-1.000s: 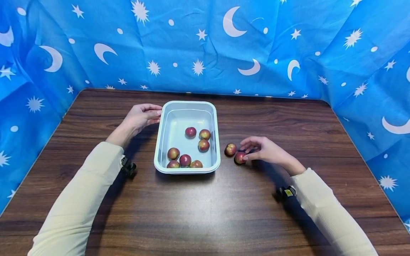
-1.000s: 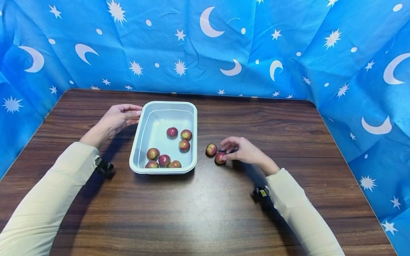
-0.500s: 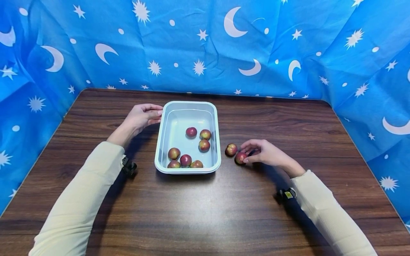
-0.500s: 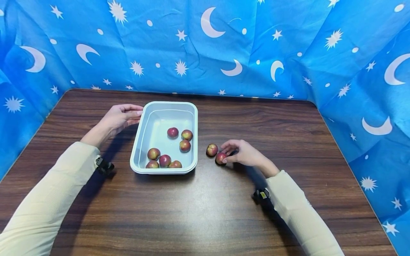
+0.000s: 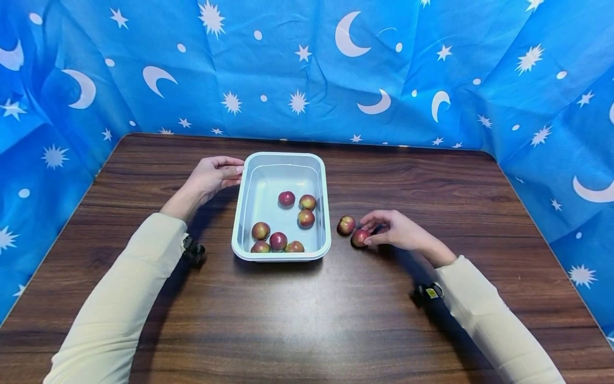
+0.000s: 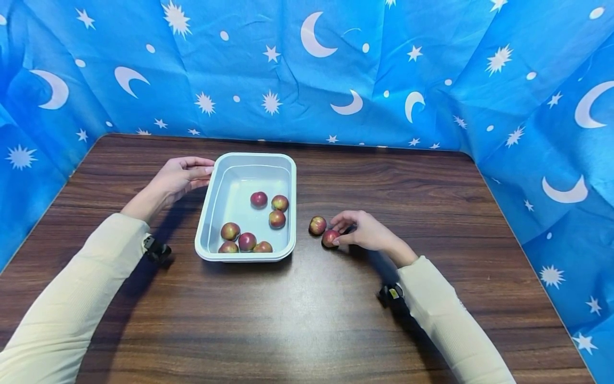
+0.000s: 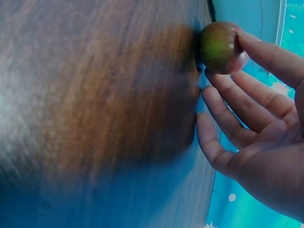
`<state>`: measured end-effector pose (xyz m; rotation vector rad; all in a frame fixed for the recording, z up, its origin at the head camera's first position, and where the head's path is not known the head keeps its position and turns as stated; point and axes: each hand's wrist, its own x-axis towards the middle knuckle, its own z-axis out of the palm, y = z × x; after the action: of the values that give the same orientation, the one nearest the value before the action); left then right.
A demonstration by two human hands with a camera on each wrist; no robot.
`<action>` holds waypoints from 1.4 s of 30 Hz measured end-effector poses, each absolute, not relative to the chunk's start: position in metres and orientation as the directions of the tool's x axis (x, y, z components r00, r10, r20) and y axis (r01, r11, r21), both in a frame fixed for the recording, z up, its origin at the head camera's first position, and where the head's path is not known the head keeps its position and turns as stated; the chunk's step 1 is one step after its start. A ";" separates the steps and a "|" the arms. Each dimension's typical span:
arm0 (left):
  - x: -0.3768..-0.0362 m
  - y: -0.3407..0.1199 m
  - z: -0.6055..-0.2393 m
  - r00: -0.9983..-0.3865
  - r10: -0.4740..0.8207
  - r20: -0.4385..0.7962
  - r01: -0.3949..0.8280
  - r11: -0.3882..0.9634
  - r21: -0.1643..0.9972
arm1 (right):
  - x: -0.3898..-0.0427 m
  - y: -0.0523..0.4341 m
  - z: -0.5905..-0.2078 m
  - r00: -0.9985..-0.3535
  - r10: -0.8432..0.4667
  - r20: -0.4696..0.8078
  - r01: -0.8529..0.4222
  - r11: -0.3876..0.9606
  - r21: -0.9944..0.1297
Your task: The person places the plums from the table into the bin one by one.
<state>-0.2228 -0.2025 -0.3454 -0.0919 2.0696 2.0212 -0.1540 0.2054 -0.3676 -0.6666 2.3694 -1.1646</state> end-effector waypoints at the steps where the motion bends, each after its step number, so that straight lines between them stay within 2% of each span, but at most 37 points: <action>1: -0.223 -0.203 -0.345 -0.968 0.126 -0.219 -0.215 0.041 0.976 | -0.154 0.205 -0.368 -0.799 -0.582 -0.152 -0.236 0.535 -0.811; 23: -0.223 -0.202 -0.346 -0.967 0.134 -0.216 -0.216 0.014 0.976 | -0.158 0.210 -0.354 -0.814 -0.562 -0.148 -0.237 0.553 -0.798; 36: -0.223 -0.203 -0.346 -0.966 0.135 -0.221 -0.219 0.027 0.975 | -0.166 0.210 -0.333 -0.837 -0.533 -0.124 -0.250 0.575 -0.779; 42: -0.223 -0.203 -0.346 -0.967 0.134 -0.219 -0.217 0.030 0.976 | -0.171 0.204 -0.319 -0.831 -0.551 -0.080 -0.297 0.560 -0.774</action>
<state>-0.2227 -0.2026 -0.3456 -0.0858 2.0574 2.0265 -0.1712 0.2043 -0.3191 -0.6976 2.4845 -1.1462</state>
